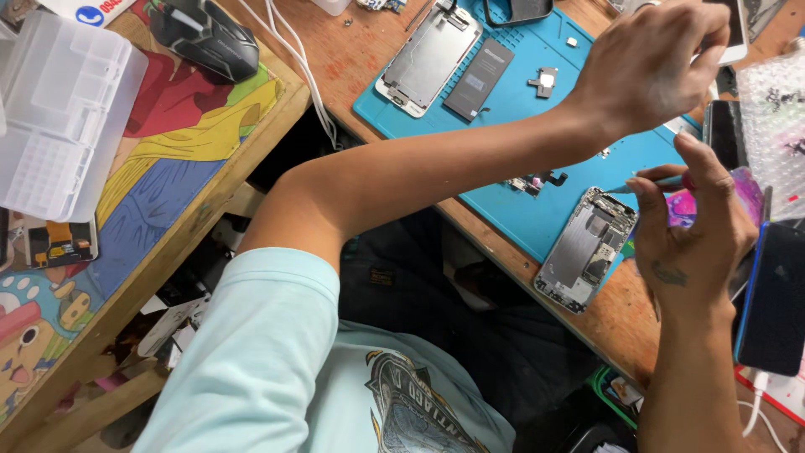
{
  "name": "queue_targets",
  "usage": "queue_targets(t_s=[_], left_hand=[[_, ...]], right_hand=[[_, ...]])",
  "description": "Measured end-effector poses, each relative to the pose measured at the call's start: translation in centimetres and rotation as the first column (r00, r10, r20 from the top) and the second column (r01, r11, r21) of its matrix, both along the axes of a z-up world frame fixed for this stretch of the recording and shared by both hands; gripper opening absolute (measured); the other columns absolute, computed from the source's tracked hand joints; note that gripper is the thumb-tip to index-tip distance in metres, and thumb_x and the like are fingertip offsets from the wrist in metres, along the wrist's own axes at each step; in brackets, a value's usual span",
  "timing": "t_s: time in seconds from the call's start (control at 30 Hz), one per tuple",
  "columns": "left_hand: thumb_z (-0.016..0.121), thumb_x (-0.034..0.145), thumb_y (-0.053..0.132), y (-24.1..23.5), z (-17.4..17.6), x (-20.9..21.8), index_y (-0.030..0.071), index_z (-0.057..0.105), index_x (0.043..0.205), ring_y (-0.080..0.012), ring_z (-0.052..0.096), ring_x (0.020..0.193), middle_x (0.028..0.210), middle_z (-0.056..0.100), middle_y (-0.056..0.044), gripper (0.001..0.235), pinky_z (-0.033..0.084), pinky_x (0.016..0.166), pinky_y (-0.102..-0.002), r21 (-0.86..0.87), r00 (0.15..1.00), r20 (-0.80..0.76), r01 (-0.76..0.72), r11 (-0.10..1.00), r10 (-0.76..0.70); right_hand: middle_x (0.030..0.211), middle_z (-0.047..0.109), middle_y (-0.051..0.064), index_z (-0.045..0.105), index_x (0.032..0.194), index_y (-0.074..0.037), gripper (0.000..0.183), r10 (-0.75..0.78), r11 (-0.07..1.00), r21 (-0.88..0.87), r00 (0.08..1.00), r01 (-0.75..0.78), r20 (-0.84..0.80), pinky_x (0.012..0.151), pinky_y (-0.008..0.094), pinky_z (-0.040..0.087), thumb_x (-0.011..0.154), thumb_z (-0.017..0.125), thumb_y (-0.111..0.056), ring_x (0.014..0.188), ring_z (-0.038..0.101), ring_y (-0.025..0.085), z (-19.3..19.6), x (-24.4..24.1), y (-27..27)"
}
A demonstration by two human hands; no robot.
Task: The person uses a screwdriver to remove screws from a disassembled smartphone placed on a blue mat. Screws are set aside on the mat while the person continues unscrewing different locations on the device.
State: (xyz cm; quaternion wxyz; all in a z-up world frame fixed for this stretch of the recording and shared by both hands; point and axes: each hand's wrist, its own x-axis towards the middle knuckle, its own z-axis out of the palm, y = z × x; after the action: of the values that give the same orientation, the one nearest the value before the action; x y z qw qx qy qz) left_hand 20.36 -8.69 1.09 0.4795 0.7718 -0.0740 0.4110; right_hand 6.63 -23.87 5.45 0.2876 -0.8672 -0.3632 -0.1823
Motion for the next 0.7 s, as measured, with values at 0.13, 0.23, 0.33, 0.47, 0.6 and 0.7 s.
queue_targets(t_s=[0.13,0.23,0.33,0.47,0.6,0.7], left_hand=[[0.067,0.085,0.027,-2.0,-1.1,3.1,0.017,0.062,0.086,-0.0276,0.069,0.071,0.075,0.067,-0.002,0.011,0.054,0.068,-0.047,-0.013,1.000,-0.008,0.002,1.000,-0.002],[0.064,0.086,0.026,-2.8,-1.6,4.7,0.018,0.062,0.085,-0.0267,0.070,0.067,0.071,0.068,-0.002,0.008,0.056,0.066,-0.045,-0.041,1.000,-0.009,-0.020,0.999,0.020],[0.062,0.086,0.024,-3.7,-2.2,5.7,0.017,0.062,0.085,-0.0281,0.069,0.067,0.071,0.067,-0.004,0.008,0.057,0.066,-0.044,-0.054,0.996,0.024,-0.083,0.995,0.085],[0.063,0.086,0.023,-5.7,-2.4,6.5,0.017,0.063,0.083,-0.0287,0.069,0.066,0.070,0.067,-0.005,0.006,0.057,0.060,-0.042,-0.067,0.997,-0.005,-0.074,0.995,0.074],[0.064,0.087,0.025,-7.9,-2.6,6.9,0.016,0.064,0.089,-0.0279,0.070,0.064,0.072,0.067,-0.007,0.009,0.057,0.061,-0.044,-0.019,0.996,-0.023,-0.089,0.996,0.088],[0.062,0.085,0.023,-9.7,-2.7,6.7,0.013,0.062,0.094,-0.0284,0.069,0.066,0.075,0.066,-0.009,0.014,0.055,0.064,-0.044,0.018,0.989,0.047,-0.138,0.990,0.137]], right_hand=[[0.097,0.071,0.010,0.034,0.160,-0.004,0.054,0.028,0.999,0.044,0.998,-0.030,0.057,0.088,0.032,0.058,0.117,0.067,-0.007,0.099,0.075,0.022,-0.7,0.2,-0.6],[0.098,0.072,0.011,0.030,0.161,-0.004,0.050,0.080,0.994,0.054,0.982,-0.090,0.170,0.087,0.036,0.054,0.123,0.063,-0.008,0.086,0.069,0.022,-0.7,-0.2,-0.8],[0.088,0.064,0.009,0.035,0.155,0.001,0.047,0.081,0.993,0.080,0.995,-0.086,0.066,0.073,0.032,0.049,0.118,0.062,-0.009,0.074,0.059,0.019,-0.7,-1.4,-0.2],[0.073,0.052,0.009,0.045,0.148,0.006,0.050,0.217,0.976,0.010,0.975,-0.218,0.046,0.064,0.034,0.045,0.102,0.065,0.002,0.064,0.051,0.022,-0.7,-2.4,1.6],[0.071,0.058,0.005,0.052,0.144,0.003,0.051,0.417,0.906,-0.107,0.906,-0.409,0.071,0.064,0.038,0.043,0.096,0.067,0.008,0.057,0.049,0.020,0.1,-2.5,2.9],[0.064,0.057,0.002,0.051,0.147,0.004,0.063,0.428,0.878,-0.258,0.903,-0.404,0.039,0.064,0.040,0.046,0.085,0.065,0.004,0.052,0.049,0.018,0.6,-2.8,3.3]])
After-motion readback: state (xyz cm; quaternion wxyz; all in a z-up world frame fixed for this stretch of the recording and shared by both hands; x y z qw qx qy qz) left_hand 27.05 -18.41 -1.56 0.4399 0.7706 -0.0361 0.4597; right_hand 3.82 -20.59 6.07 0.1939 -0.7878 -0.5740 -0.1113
